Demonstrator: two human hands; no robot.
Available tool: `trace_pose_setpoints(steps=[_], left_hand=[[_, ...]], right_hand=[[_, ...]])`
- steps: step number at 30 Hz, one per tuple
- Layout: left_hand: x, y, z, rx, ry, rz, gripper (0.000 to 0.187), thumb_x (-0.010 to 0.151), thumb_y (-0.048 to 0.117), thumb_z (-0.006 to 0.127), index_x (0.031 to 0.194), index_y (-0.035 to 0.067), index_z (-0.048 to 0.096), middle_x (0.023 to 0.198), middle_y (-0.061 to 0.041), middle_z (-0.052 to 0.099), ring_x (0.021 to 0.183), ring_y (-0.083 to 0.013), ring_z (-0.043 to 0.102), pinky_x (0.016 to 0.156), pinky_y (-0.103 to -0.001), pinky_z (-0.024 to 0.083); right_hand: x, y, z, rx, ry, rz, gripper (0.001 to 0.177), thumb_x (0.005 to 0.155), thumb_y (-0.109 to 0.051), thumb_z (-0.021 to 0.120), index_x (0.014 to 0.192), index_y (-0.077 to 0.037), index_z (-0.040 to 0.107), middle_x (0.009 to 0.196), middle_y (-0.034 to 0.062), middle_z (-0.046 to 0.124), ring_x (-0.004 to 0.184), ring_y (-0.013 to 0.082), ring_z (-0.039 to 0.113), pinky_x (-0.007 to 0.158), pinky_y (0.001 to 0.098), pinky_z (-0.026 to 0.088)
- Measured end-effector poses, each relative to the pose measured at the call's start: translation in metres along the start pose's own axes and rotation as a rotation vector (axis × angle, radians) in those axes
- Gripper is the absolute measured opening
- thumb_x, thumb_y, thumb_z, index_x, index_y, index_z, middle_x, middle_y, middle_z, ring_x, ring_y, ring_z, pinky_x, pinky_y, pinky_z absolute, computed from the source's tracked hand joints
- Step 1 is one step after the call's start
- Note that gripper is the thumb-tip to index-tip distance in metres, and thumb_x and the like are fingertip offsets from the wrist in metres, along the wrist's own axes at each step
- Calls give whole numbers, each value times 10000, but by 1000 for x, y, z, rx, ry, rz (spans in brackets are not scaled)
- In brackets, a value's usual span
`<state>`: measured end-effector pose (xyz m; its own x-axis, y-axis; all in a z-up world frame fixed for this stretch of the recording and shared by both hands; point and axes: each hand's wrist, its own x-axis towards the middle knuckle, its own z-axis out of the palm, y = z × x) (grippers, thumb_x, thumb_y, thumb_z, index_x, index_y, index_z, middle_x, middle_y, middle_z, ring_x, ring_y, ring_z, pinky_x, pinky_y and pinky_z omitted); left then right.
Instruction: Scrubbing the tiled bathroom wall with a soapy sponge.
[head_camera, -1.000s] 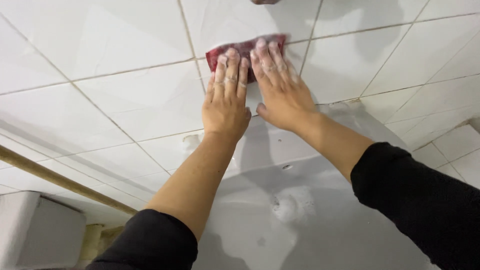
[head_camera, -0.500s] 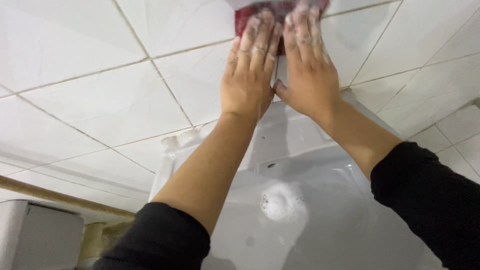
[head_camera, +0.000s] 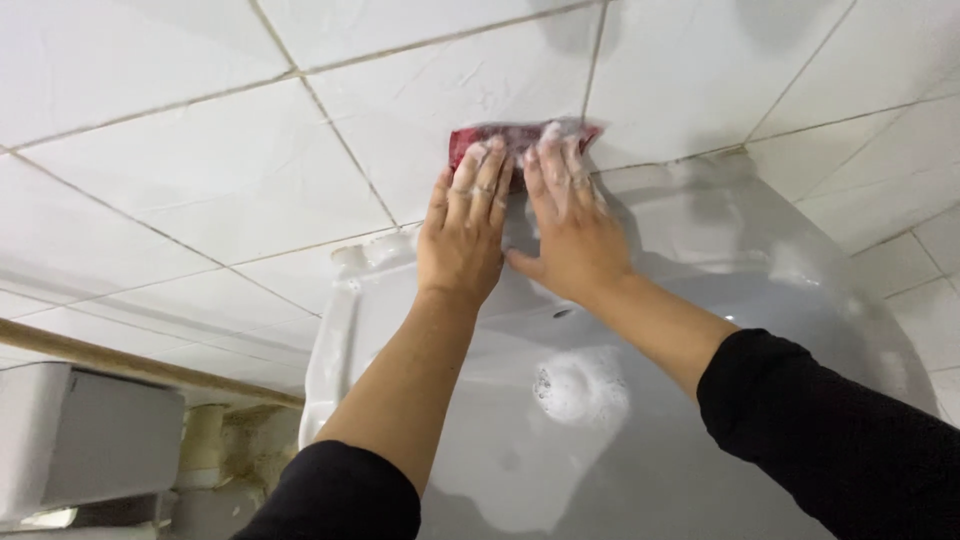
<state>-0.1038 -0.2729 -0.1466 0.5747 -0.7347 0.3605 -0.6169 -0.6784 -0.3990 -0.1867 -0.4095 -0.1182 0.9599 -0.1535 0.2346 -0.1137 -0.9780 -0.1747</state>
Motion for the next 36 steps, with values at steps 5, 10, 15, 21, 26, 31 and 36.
trace_pose_setpoints(steps=[5, 10, 15, 21, 26, 31, 36], left_hand=[[-7, -23, -17, -77, -107, -26, 937, 882, 394, 641, 1651, 110, 186, 1718, -45, 98, 1572, -240, 98, 1263, -411, 102], [11, -29, -29, -213, -6, -96, 919, 883, 351, 666, 1625, 32, 228, 1707, -135, 137, 1572, -308, 139, 1273, -432, 123], [44, -6, -48, -267, 268, -57, 819, 990, 279, 637, 1653, -9, 253, 1732, -155, 183, 1610, -320, 164, 1325, -448, 124], [69, 33, -55, -235, 304, 0, 768, 1046, 272, 599, 1682, 30, 245, 1754, -95, 168, 1627, -282, 136, 1343, -429, 128], [72, 54, -54, -186, 134, 76, 771, 991, 286, 556, 1657, 77, 227, 1725, -67, 104, 1591, -265, 108, 1292, -417, 137], [57, 61, -30, -94, 77, 138, 746, 1006, 304, 533, 1660, 115, 230, 1728, -29, 57, 1578, -239, 109, 1273, -410, 153], [27, 53, -33, -20, -306, 214, 613, 1013, 355, 499, 1558, 127, 339, 1737, -33, 4, 1580, -225, 81, 1260, -431, 161]], right_hand=[[13, -4, -4, -39, 83, -172, 1170, 745, -466, 840, 1595, -34, 162, 1666, 206, 90, 1541, 409, 109, 1240, 538, 230], [31, 0, -30, -80, 202, -257, 1140, 791, -442, 833, 1628, -55, 164, 1692, 194, 98, 1561, 405, 101, 1254, 534, 254], [30, 39, -47, -111, 432, -268, 1115, 883, -367, 867, 1674, 15, 180, 1732, 216, 123, 1606, 461, 110, 1329, 554, 261], [15, 80, -57, -149, 431, -195, 1094, 865, -317, 865, 1663, 27, 201, 1725, 224, 138, 1599, 471, 133, 1310, 549, 296], [-2, 98, -48, -144, 328, -105, 1123, 799, -300, 852, 1642, 21, 183, 1708, 237, 111, 1576, 471, 121, 1263, 535, 310], [-16, 94, -17, -66, 273, -49, 1113, 817, -314, 831, 1622, 39, 149, 1694, 260, 79, 1567, 473, 95, 1236, 513, 316], [-26, 82, 3, 44, 84, -8, 1124, 757, -311, 831, 1593, -3, 146, 1659, 237, 91, 1537, 446, 101, 1215, 490, 281]])
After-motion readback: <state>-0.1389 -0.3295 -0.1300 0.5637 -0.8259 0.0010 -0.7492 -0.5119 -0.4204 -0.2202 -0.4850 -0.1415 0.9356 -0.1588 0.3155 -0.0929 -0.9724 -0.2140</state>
